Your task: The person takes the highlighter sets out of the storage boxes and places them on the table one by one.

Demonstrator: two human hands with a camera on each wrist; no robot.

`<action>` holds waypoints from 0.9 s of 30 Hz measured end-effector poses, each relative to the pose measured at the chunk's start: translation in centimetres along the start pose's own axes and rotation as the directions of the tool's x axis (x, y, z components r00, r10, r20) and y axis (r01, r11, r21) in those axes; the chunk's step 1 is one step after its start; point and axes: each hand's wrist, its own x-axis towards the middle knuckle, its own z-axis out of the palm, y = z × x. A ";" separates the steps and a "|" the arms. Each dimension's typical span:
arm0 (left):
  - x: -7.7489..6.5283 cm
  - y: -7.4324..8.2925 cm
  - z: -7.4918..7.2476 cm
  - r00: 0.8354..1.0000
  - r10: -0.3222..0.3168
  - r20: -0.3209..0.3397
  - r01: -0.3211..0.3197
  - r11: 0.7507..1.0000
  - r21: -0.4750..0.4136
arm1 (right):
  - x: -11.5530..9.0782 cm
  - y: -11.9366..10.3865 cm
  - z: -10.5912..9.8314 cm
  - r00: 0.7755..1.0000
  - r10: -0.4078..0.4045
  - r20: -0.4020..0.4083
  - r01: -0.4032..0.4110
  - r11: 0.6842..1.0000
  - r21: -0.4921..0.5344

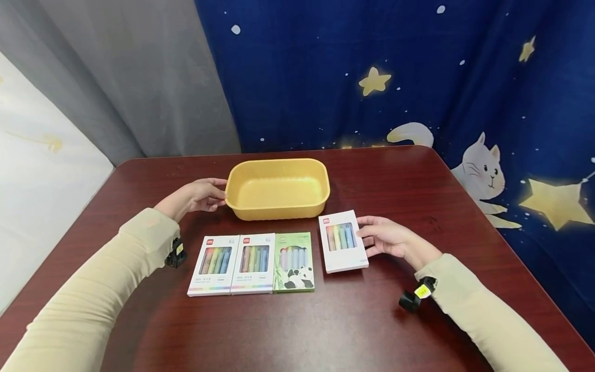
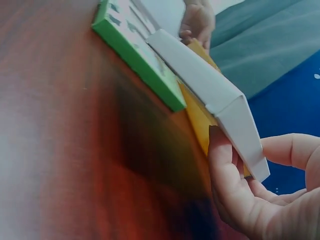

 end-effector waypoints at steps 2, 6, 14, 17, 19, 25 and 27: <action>0.1 0.0 0.0 1.000 -0.002 -0.001 0.002 1.000 0.000 | 0.1 0.4 0.1 1.000 0.008 -0.002 -0.008 1.000 -0.008; 0.2 -0.1 -0.1 1.000 -0.002 -0.002 0.002 1.000 0.003 | 0.1 1.0 0.4 1.000 0.016 -0.019 -0.017 0.999 -0.034; 0.1 0.0 -0.2 1.000 0.000 0.001 0.000 1.000 0.004 | 0.2 1.6 1.1 0.999 0.036 -0.031 -0.038 0.998 -0.059; 0.2 0.0 -0.2 1.000 0.000 0.004 0.000 1.000 0.007 | 0.2 1.7 1.3 0.999 0.044 -0.030 -0.046 0.997 -0.069; 0.2 0.0 -0.3 1.000 0.001 0.007 -0.001 1.000 0.008 | 0.2 1.8 1.4 0.998 0.053 -0.038 -0.056 0.996 -0.077; 0.3 0.1 -0.3 1.000 0.004 0.017 -0.004 1.000 0.006 | 0.2 1.8 1.7 0.996 0.063 -0.062 -0.069 0.992 -0.106; 0.4 0.1 -0.3 1.000 0.003 0.017 -0.003 1.000 0.005 | 0.3 1.8 1.8 0.995 0.065 -0.070 -0.073 0.990 -0.117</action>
